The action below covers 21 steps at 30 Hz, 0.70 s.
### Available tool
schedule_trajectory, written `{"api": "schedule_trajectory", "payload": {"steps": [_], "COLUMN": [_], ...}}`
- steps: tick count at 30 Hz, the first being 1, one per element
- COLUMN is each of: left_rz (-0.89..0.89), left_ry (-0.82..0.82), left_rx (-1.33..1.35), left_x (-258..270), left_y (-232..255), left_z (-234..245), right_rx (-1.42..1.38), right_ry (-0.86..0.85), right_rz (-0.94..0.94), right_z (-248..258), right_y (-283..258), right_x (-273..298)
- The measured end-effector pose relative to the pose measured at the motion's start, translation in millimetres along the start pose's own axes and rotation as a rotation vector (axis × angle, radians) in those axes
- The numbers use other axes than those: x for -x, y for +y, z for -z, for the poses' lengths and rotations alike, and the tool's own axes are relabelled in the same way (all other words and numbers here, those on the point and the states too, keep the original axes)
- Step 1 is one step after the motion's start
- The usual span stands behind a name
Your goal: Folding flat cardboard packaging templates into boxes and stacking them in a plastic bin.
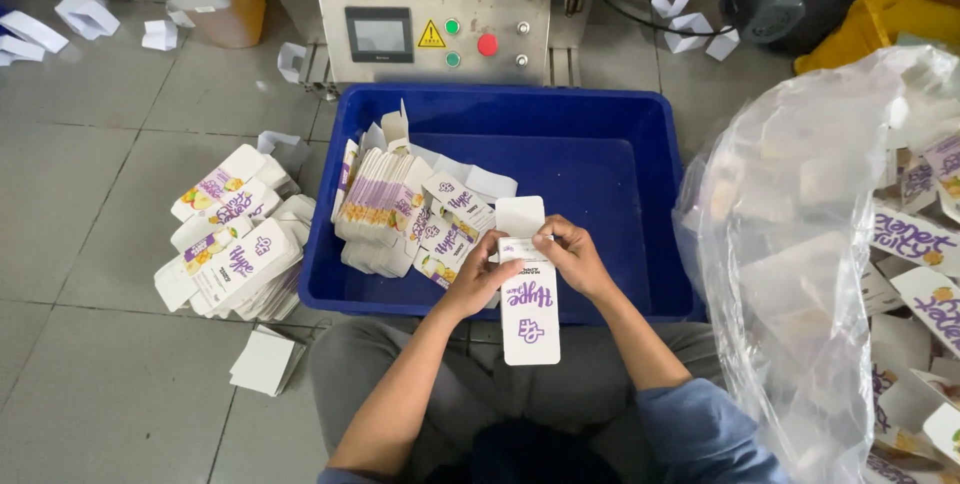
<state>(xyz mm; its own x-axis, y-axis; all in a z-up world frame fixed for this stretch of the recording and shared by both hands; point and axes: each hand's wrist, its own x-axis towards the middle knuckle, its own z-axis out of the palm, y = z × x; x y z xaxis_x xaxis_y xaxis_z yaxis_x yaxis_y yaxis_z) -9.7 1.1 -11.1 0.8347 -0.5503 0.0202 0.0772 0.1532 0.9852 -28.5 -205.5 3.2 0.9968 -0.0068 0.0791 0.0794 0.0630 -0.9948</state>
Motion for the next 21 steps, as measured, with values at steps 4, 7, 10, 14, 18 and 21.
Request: {"api": "schedule_trajectory", "payload": {"steps": [4, 7, 10, 14, 18, 21], "left_rz": [-0.027, -0.004, 0.024, 0.008, 0.011, -0.018], "left_ry": [0.041, 0.005, -0.033, 0.011, 0.064, 0.144], "left_rx": [-0.035, -0.036, -0.030, -0.096, -0.168, -0.196], "left_x": [8.6, 10.1, 9.9, 15.6, 17.4, 17.2], "left_y": [20.6, 15.8, 3.0, 16.3, 11.0, 11.9], "left_z": [-11.2, -9.8, -2.0, -8.5, -6.0, -4.6], "right_rx": [-0.012, -0.009, 0.127, 0.103, -0.051, -0.015], "right_ry": [0.094, 0.085, 0.057, 0.085, 0.086, 0.123], "right_rz": [0.038, 0.092, 0.202, 0.208, 0.057, 0.083], "right_z": [-11.0, -2.8, 0.4, -10.0, -20.5, -22.6], "right_y": [-15.4, 18.0, 21.4, 5.2, -9.6, -2.2], "right_x": [9.0, 9.7, 12.5, 17.7, 21.1, 19.3]}}
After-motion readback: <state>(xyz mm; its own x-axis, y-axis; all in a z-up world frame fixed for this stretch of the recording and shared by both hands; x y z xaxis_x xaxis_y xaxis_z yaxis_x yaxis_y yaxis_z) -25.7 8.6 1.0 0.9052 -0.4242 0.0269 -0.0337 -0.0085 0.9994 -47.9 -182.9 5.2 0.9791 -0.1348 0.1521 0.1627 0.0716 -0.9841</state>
